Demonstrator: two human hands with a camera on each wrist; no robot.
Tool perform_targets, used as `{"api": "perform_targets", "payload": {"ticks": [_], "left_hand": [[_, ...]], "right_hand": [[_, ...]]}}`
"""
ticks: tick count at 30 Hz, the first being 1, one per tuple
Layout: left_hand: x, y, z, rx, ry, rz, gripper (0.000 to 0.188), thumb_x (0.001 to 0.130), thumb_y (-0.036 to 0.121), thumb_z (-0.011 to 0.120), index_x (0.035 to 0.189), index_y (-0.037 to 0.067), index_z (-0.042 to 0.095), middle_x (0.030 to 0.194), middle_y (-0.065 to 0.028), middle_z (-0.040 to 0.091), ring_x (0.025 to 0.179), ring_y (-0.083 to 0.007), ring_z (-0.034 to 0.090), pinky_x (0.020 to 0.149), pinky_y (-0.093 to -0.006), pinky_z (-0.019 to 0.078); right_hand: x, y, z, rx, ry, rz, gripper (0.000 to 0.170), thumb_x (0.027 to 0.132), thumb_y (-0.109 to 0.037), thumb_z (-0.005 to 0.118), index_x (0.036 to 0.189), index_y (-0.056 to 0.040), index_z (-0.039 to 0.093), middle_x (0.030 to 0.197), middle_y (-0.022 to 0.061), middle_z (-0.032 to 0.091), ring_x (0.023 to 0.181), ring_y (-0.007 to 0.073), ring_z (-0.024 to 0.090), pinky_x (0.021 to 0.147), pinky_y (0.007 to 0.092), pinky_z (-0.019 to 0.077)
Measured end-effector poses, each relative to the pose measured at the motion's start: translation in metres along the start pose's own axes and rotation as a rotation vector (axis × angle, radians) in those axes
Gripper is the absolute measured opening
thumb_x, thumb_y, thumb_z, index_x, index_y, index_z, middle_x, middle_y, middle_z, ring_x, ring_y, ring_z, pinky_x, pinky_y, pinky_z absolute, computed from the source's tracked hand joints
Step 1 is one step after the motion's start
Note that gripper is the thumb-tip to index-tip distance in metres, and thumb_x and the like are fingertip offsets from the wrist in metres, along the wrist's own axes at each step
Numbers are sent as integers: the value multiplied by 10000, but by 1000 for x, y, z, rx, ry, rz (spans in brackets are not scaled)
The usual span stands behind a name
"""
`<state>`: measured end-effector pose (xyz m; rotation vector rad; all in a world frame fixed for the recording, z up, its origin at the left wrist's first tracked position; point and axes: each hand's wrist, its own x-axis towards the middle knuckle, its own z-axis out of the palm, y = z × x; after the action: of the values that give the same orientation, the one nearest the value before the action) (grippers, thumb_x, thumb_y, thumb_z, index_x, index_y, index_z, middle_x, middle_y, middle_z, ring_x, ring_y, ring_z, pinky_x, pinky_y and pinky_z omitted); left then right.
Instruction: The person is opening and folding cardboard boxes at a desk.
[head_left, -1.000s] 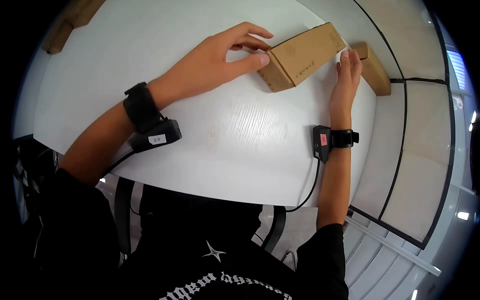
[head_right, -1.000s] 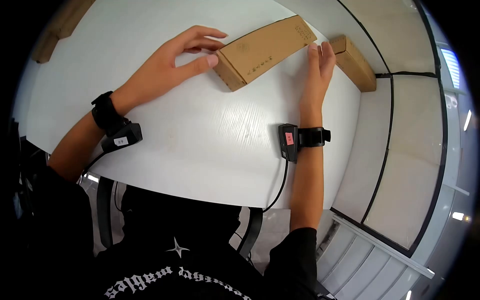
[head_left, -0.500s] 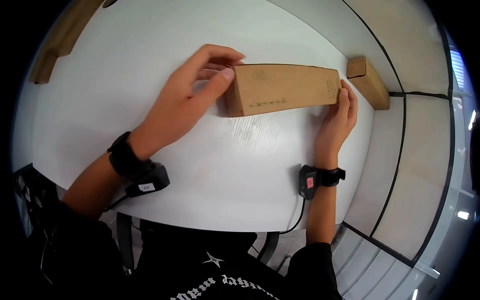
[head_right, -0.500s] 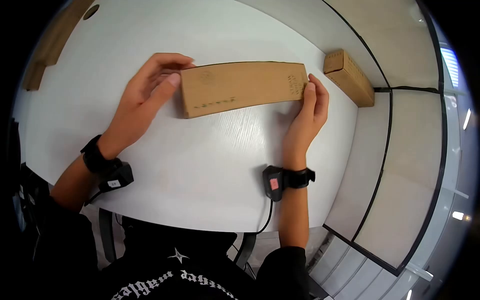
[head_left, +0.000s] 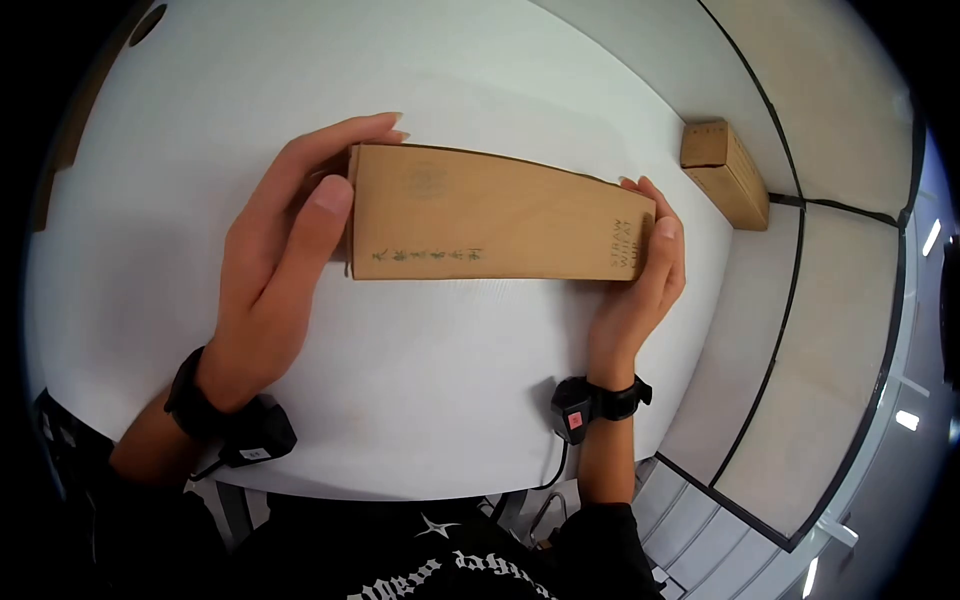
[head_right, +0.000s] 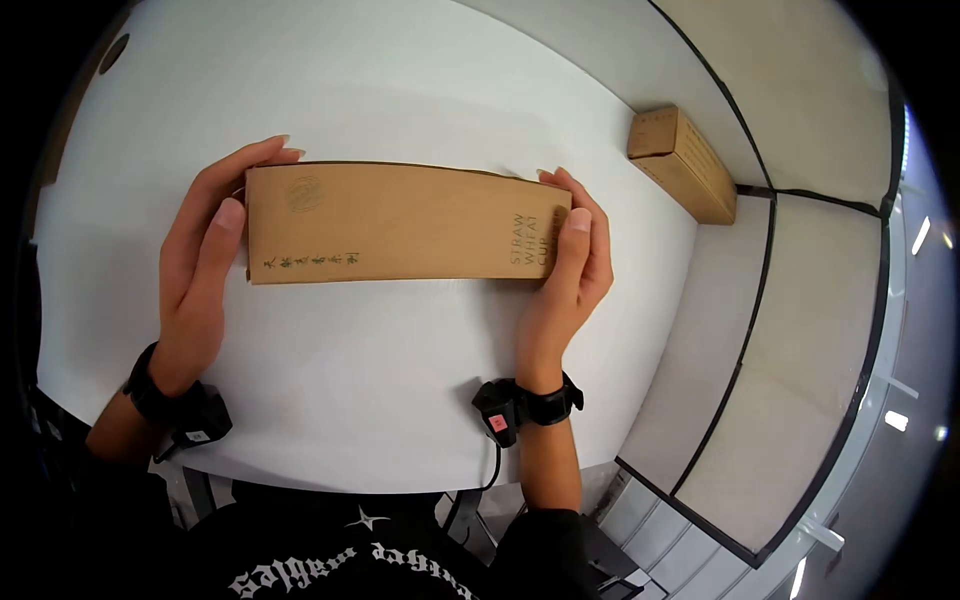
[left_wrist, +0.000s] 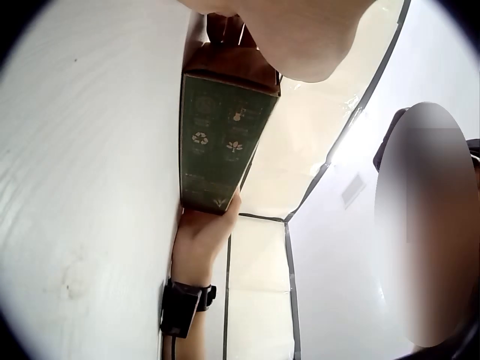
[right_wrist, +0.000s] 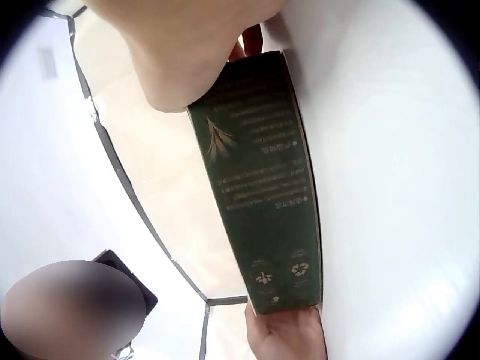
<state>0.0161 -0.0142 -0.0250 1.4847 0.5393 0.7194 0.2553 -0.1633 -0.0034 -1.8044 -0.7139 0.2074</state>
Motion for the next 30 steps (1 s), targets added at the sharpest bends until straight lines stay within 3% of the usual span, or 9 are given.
{"api": "perform_targets", "payload": {"ticks": [2, 4, 7, 10, 16, 17, 24, 30], "left_hand": [[1, 1, 1, -43, -9, 33, 421, 1135, 195, 382, 1502, 34, 512, 1390, -119, 624, 1211, -177, 622, 984, -325, 541], [-1, 2, -3, -47, -14, 45, 413, 1141, 193, 399, 1509, 44, 512, 1387, -103, 618, 1160, -153, 641, 915, -299, 587], [-4, 5, -2, -33, -5, 68, 424, 1139, 192, 409, 1527, 47, 497, 1421, -106, 598, 1219, -158, 614, 967, -306, 560], [-9, 13, -2, -63, 3, 44, 471, 1135, 212, 442, 1571, 34, 434, 1494, -129, 552, 1347, -207, 544, 1129, -357, 453], [-22, 22, 5, 33, 1, 114, 754, 1090, 313, 570, 1667, 24, 180, 1661, -164, 334, 1517, -289, 351, 1244, -413, 298], [-20, 23, 3, 192, 10, 112, 809, 1065, 284, 598, 1692, 83, 127, 1691, -142, 301, 1516, -279, 367, 1226, -416, 337], [-22, 19, 5, 282, 18, 185, 1017, 944, 314, 789, 1685, 58, 142, 1674, -162, 344, 1493, -288, 410, 1224, -415, 351], [-18, 22, 1, 268, -27, 153, 1061, 912, 343, 823, 1684, 61, 152, 1710, -164, 289, 1523, -294, 389, 1238, -426, 340]], "right_hand": [[-1, -1, -2, 5, -1, -17, 462, 1122, -318, 420, 1305, 33, 659, 1268, 174, 708, 1182, 213, 645, 1065, 352, 470], [-3, -2, -3, 44, -15, -3, 464, 1124, -324, 421, 1316, 28, 653, 1292, 177, 700, 1202, 218, 639, 1076, 359, 463], [-5, -2, -6, 52, -63, -72, 467, 1129, -334, 416, 1331, 19, 646, 1300, 174, 696, 1234, 226, 628, 1096, 368, 452], [-7, -8, -8, 20, -134, -171, 437, 1129, -318, 439, 1384, -2, 599, 1328, 156, 678, 1287, 237, 603, 1130, 375, 430], [-26, -27, -2, 131, -311, -206, 441, 1096, -315, 536, 1441, -41, 550, 1355, 128, 640, 1312, 231, 561, 1145, 370, 402], [-30, -31, -2, 117, -323, -183, 462, 1086, -315, 553, 1473, -63, 525, 1376, 124, 621, 1294, 224, 552, 1132, 369, 407], [-34, -23, -5, 251, -332, -183, 507, 1064, -324, 604, 1498, -88, 489, 1360, 112, 609, 1281, 219, 550, 1105, 363, 434], [-28, -14, -3, 219, -314, -158, 586, 1017, -347, 687, 1504, -96, 479, 1361, 110, 603, 1273, 230, 557, 1107, 358, 438]]}}
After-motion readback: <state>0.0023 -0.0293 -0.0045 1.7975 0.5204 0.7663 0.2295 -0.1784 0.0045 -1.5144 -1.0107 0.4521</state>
